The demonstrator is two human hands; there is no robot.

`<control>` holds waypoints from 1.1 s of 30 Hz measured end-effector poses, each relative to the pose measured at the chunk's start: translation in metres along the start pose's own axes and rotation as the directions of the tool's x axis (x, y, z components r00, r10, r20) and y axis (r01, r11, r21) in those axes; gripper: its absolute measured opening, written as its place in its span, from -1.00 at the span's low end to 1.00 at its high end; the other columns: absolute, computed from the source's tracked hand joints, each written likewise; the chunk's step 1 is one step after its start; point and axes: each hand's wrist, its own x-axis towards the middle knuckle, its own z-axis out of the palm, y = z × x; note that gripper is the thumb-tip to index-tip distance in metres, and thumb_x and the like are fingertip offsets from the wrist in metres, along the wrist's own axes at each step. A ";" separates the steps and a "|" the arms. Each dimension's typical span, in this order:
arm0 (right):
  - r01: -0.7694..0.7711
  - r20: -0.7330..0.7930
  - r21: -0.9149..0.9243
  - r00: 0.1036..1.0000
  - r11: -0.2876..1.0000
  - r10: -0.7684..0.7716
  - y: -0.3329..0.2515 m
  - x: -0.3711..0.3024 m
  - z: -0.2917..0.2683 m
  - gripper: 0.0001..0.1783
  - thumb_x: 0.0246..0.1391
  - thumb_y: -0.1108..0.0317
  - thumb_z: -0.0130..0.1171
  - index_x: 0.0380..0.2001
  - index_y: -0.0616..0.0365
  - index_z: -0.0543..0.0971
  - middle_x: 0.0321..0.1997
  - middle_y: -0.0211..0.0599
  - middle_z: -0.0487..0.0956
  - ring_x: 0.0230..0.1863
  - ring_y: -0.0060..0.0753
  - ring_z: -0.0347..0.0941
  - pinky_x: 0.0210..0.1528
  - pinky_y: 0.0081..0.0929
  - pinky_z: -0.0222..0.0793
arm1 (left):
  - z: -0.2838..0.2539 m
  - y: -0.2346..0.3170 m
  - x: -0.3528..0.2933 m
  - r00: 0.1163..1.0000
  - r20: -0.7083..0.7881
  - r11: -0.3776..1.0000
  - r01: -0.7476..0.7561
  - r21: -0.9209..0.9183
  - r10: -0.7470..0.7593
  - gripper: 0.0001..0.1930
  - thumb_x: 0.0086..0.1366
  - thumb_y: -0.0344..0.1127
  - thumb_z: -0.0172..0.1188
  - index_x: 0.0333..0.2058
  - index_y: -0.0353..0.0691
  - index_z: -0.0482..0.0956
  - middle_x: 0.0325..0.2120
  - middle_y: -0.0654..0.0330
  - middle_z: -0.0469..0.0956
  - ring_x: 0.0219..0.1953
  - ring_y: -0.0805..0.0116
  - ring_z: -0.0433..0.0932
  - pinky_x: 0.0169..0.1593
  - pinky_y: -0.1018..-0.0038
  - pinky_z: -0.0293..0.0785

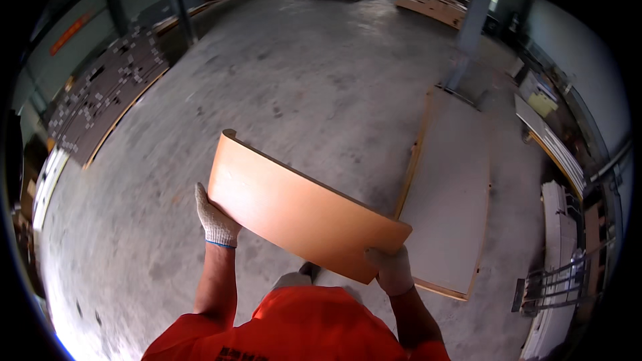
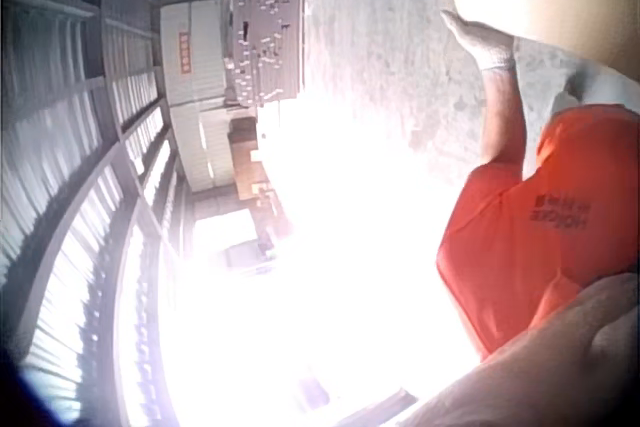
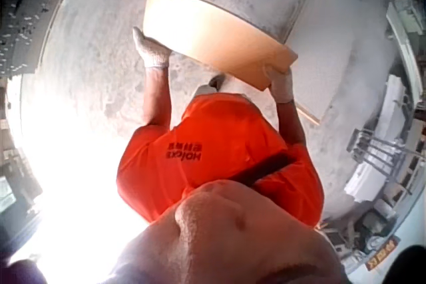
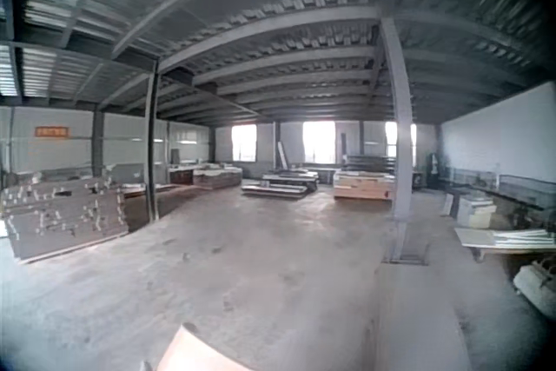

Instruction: The person uses a heat gun to warm a rectangular wooden board, then smooths the surface with a scraper and sanding block. They trim the edges with a utility knife and sand the corners. Finally, the person carries the finished board across the workshop and places it on a stack of similar boards.

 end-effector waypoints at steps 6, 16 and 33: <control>0.016 -0.260 0.306 0.963 0.952 0.067 0.007 0.178 -0.079 -0.33 0.16 0.54 0.44 0.35 0.28 0.52 0.24 -0.21 0.66 0.25 -0.26 0.61 0.25 -0.22 0.61 | 0.072 -0.125 0.255 0.908 0.157 0.921 0.383 0.072 -0.389 -0.26 0.56 0.25 -0.08 0.46 -0.15 0.41 0.42 0.14 0.49 0.42 0.05 0.45 0.44 -0.01 0.38; -0.185 -0.150 0.175 0.966 0.967 0.212 -0.039 0.626 -0.157 -0.28 0.23 0.28 0.52 0.40 0.22 0.53 0.34 -0.27 0.62 0.29 -0.37 0.55 0.32 -0.25 0.54 | 0.120 -0.249 0.682 0.918 0.010 0.913 0.392 0.109 -0.396 -0.19 0.54 0.35 -0.26 0.45 -0.13 0.45 0.39 0.14 0.53 0.41 -0.03 0.47 0.43 -0.10 0.38; 0.030 -0.202 0.614 0.972 0.789 0.120 -0.189 1.312 -0.272 -0.09 0.06 0.38 0.36 0.52 0.29 0.36 0.47 -0.05 0.53 0.43 0.02 0.48 0.45 0.02 0.43 | 0.366 -0.548 1.348 0.685 0.143 0.155 -0.045 0.987 -0.715 -0.52 0.65 0.06 0.09 0.07 -0.30 0.70 -0.10 0.13 0.80 -0.07 0.11 0.78 0.03 0.23 0.71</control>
